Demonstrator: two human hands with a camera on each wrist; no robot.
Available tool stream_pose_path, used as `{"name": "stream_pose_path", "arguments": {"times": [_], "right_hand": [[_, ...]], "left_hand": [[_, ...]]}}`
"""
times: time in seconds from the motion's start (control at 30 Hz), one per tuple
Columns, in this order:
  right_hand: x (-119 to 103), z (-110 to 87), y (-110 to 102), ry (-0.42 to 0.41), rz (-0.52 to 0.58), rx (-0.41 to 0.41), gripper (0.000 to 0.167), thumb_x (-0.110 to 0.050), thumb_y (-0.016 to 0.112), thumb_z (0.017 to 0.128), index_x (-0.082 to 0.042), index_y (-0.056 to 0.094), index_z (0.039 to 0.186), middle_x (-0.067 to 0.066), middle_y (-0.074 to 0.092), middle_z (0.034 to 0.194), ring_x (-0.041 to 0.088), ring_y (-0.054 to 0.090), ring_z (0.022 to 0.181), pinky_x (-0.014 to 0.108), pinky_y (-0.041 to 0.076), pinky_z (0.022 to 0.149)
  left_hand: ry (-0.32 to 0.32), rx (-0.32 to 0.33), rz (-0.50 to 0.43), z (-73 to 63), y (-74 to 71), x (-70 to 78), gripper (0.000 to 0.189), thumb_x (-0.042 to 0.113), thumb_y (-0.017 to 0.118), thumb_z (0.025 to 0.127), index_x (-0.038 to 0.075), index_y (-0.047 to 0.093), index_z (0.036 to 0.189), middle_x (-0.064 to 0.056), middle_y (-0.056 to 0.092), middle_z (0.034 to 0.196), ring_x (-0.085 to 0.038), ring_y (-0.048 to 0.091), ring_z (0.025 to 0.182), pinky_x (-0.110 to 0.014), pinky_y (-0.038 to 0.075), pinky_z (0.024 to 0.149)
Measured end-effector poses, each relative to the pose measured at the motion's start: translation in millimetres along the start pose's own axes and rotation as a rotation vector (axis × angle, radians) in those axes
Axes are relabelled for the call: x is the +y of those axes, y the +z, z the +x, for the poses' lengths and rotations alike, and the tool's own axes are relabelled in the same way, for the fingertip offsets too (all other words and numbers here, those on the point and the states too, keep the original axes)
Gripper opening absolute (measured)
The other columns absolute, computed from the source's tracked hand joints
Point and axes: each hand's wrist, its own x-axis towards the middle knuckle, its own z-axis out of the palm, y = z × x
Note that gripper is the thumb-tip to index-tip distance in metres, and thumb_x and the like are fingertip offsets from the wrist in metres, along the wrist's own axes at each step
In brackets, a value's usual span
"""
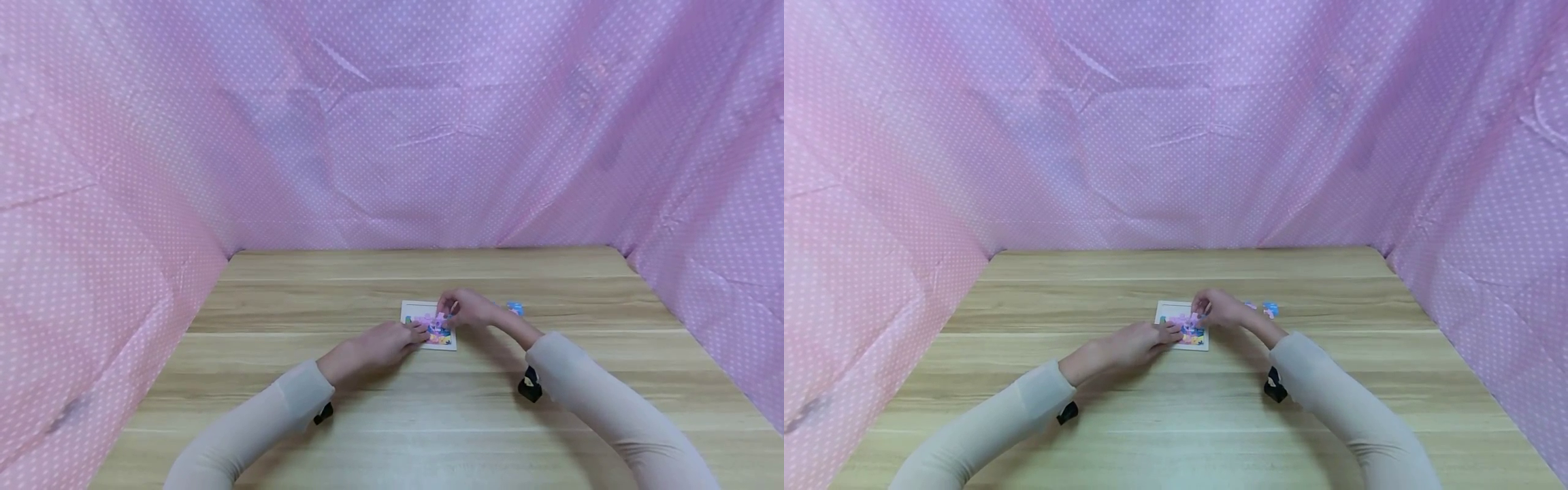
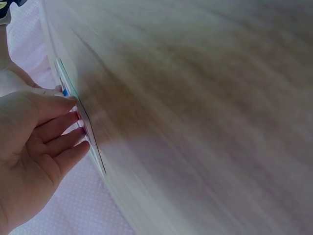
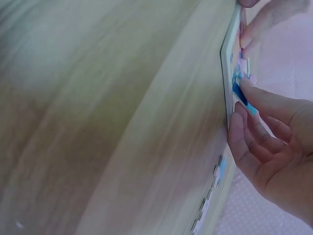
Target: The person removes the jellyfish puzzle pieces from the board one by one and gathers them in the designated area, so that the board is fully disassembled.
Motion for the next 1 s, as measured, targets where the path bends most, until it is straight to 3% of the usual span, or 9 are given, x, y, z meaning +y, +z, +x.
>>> {"name": "stream_pose_path", "arguments": {"times": [0.13,0.33,0.57,0.77,1.0], "right_hand": [[3.9,-3.4,-5.7,-0.022,0.045,0.035,0.012,0.007,0.071,0.086,0.008,0.065,0.096,0.011,0.068,0.087,0.018,0.062,0.083,0.030,0.053,0.075],[5.4,-15.8,-14.1,-0.039,0.043,0.065,0.013,0.005,0.069,0.090,0.011,0.068,0.102,0.017,0.071,0.094,0.028,0.066,0.088,0.028,0.054,0.075],[17.5,-31.4,-23.3,0.018,0.111,0.090,0.017,0.004,0.071,0.090,0.012,0.070,0.105,0.019,0.072,0.097,0.027,0.068,0.091,0.024,0.054,0.076],[25.1,-45.7,-31.5,0.052,0.118,0.115,0.016,0.001,0.072,0.090,0.011,0.071,0.102,0.017,0.072,0.095,0.021,0.066,0.087,0.023,0.053,0.074],[36.2,-60.5,-37.7,0.046,0.112,0.139,0.015,0.005,0.071,0.089,0.011,0.071,0.102,0.021,0.073,0.099,0.023,0.068,0.088,0.022,0.054,0.075]], "left_hand": [[-0.020,-0.016,0.008,-0.3,-1.3,0.8,0.040,0.015,0.043,0.109,0.009,0.049,0.148,-0.009,0.041,0.154,-0.022,0.038,0.142,-0.037,0.034,0.113],[-0.008,-0.006,0.022,-0.4,-1.0,-0.2,0.039,0.014,0.044,0.109,0.008,0.051,0.147,-0.009,0.043,0.153,-0.021,0.039,0.141,-0.036,0.033,0.114],[0.014,0.010,0.017,-0.6,-0.8,-2.1,0.037,0.012,0.048,0.107,0.008,0.056,0.143,-0.010,0.050,0.147,-0.021,0.045,0.137,-0.035,0.037,0.111],[-0.009,-0.031,0.056,-2.4,-3.0,-1.7,0.039,0.014,0.044,0.109,0.011,0.051,0.147,-0.010,0.048,0.150,-0.022,0.044,0.138,-0.036,0.036,0.112],[-0.048,-0.093,0.045,-6.0,-4.2,-2.3,0.043,0.015,0.037,0.110,0.015,0.043,0.153,-0.007,0.038,0.157,-0.022,0.035,0.144,-0.037,0.032,0.115]]}}
